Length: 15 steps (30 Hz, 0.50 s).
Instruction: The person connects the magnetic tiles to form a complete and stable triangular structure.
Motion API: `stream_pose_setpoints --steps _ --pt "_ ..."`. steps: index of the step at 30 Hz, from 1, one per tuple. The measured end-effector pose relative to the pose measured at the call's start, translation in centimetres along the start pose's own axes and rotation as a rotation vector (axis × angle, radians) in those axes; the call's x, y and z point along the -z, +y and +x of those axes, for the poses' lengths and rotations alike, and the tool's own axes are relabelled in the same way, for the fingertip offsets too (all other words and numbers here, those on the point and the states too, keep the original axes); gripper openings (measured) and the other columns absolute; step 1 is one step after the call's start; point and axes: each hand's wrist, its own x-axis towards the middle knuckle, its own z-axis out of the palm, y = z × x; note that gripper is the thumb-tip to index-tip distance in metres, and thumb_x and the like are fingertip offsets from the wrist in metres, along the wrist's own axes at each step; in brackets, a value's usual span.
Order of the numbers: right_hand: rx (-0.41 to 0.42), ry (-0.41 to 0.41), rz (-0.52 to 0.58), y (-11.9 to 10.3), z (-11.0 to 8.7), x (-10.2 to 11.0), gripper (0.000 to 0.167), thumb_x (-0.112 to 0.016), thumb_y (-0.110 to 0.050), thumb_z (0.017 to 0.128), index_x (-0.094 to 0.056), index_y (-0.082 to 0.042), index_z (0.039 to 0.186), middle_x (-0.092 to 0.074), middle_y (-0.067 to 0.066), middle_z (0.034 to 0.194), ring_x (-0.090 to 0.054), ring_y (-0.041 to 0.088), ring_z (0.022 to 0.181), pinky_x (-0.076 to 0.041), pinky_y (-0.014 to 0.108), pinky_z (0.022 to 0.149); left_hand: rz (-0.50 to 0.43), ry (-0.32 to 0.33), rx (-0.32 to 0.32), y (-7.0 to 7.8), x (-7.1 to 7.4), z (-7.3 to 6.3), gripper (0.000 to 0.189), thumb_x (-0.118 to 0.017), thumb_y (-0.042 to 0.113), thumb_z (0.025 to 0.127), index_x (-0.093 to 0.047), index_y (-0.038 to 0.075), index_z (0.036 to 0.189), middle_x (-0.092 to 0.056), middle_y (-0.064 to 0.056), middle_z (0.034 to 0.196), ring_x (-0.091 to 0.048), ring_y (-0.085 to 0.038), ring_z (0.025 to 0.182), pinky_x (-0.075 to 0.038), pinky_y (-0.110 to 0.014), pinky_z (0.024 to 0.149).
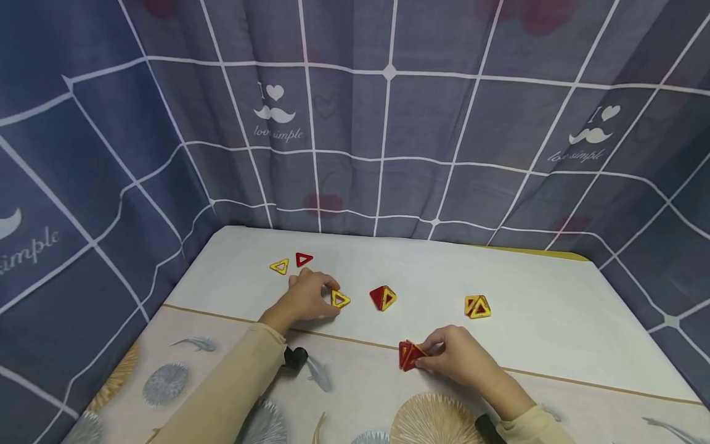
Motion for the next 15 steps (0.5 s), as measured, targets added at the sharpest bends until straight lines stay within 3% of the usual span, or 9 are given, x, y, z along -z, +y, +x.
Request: stream_pose_setpoints --steps 7,10,15 --pt "-0.003 0.017 0.007 0.2 -0.1 -0.1 0.017 -0.088 -0.012 0.076 -0.078 -0.006 0.088 -0.072 0.0 0.086 -0.065 0.008 0.069 -0.051 0.026 0.059 -0.18 -0.032 -0.062 -0.2 -0.3 -2.3 0.043 -0.092 0.026 0.074 -0.076 0.021 0.113 -0.068 0.011 0.109 -0.056 -0.02 0.11 -0.045 -0.042 0.096" --pt "-0.011 0.025 0.0 0.2 -0.1 -0.1 0.017 -0.088 -0.013 0.076 -0.077 -0.007 0.087 -0.072 0.0 0.086 -0.066 0.008 0.07 -0.051 0.026 0.06 -0.239 -0.072 -0.093 -0.3 -0.2 -3.4 0.041 -0.091 0.03 0.075 -0.077 0.025 0.113 -0.068 0.013 0.111 -0.057 -0.019 0.109 -0.049 -0.042 0.092" --pt "-0.009 0.022 0.001 0.2 -0.1 -0.2 0.017 -0.088 -0.014 0.076 -0.078 -0.007 0.088 -0.072 0.0 0.087 -0.066 0.008 0.07 -0.051 0.026 0.06 -0.296 -0.152 -0.228 -0.4 -0.1 -5.3 0.044 -0.091 0.025 0.074 -0.076 0.017 0.115 -0.068 0.013 0.112 -0.058 -0.02 0.109 -0.048 -0.043 0.091"
